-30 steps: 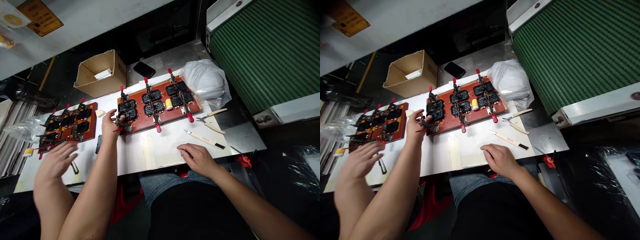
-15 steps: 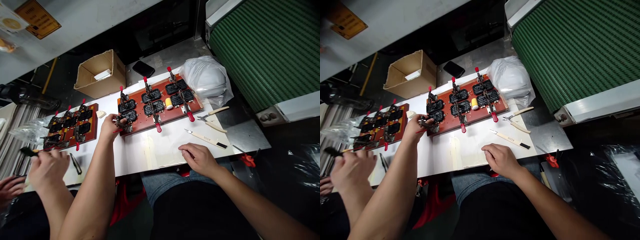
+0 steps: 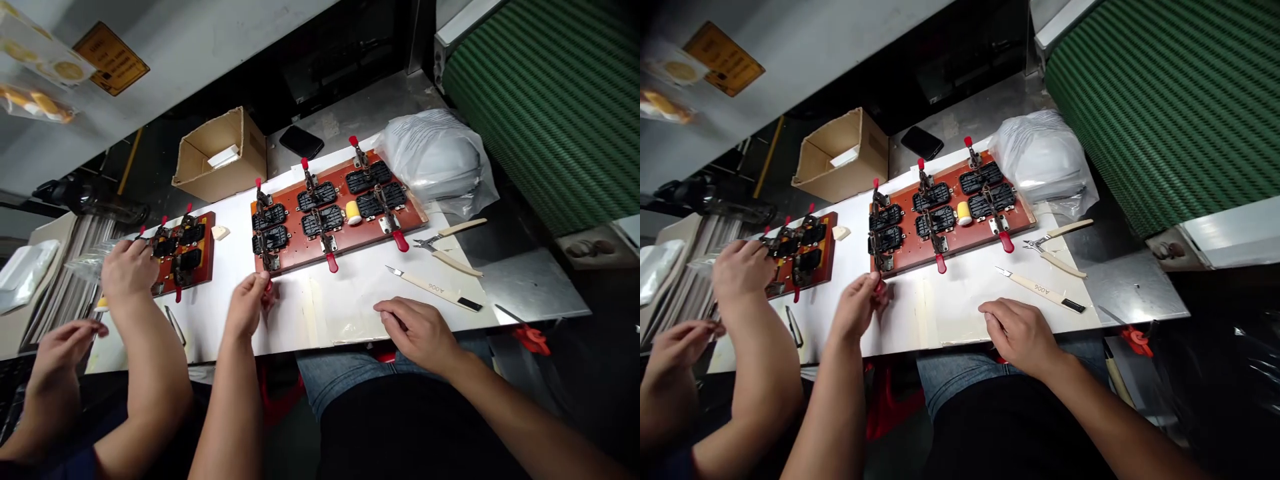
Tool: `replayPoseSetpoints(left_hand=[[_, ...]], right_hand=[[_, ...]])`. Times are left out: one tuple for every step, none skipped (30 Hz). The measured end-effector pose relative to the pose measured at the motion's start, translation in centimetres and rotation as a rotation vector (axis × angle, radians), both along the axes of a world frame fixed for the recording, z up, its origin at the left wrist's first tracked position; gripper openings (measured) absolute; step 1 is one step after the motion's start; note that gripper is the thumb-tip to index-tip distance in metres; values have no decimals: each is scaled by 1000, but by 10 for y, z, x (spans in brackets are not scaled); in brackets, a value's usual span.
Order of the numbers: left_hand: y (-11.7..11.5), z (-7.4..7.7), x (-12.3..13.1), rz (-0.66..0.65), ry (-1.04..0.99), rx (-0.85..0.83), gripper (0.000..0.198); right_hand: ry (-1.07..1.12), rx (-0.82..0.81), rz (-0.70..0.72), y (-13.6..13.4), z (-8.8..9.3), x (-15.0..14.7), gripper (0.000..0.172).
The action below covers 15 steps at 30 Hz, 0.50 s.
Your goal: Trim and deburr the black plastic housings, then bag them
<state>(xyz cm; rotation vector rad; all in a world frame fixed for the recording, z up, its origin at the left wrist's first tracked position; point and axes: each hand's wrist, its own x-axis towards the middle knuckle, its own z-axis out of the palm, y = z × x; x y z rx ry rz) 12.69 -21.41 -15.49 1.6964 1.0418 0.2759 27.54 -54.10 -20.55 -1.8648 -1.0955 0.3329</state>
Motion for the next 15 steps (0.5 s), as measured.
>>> replayPoseSetpoints(left_hand=[[-5, -4, -4, -10, 4, -23, 50], [-9, -9, -6, -11, 6, -34, 50], [-11, -12, -8, -9, 8, -38, 49], [-13, -15, -8, -4, 10, -36, 48], [-14, -17, -8, 1, 12, -31, 47], [-15, -18, -8, 7, 12, -25, 46], [-16, -19, -7, 15, 10, -15, 46], [-17, -19, -7, 24, 7, -2, 46], [-19, -20, -7, 36, 1, 16, 45], [-21, -20, -6, 49, -4, 38, 45], [-23, -21, -7, 61, -9, 59, 46], [-24, -22, -7, 68, -13, 76, 46], [-25, -23, -8, 71, -16, 90, 47], [-25, -23, -9, 70, -18, 100, 48], [-25, -24, -11, 66, -18, 108, 48]], right_hand=[[-2, -8, 0, 0, -1, -1, 20], [-9, -11, -1, 0, -2, -2, 20], [-17, -12, -2, -1, -3, -3, 19], [-24, -14, -10, 0, -3, -4, 19], [-27, -25, -27, 1, -1, -6, 18], [-15, -45, -54, 4, 2, -7, 17], [19, -73, -82, 10, 7, -8, 16], [62, -110, -104, 19, 14, -8, 16], [94, -151, -117, 30, 23, -7, 16], [89, -197, -114, 44, 33, -5, 19], [29, -269, -84, 60, 44, -2, 23], [-76, -361, -37, 77, 54, 2, 27], [-205, -467, 18, 95, 64, 7, 29], [-325, -572, 71, 112, 73, 12, 29], [-418, -664, 121, 128, 80, 17, 27]])
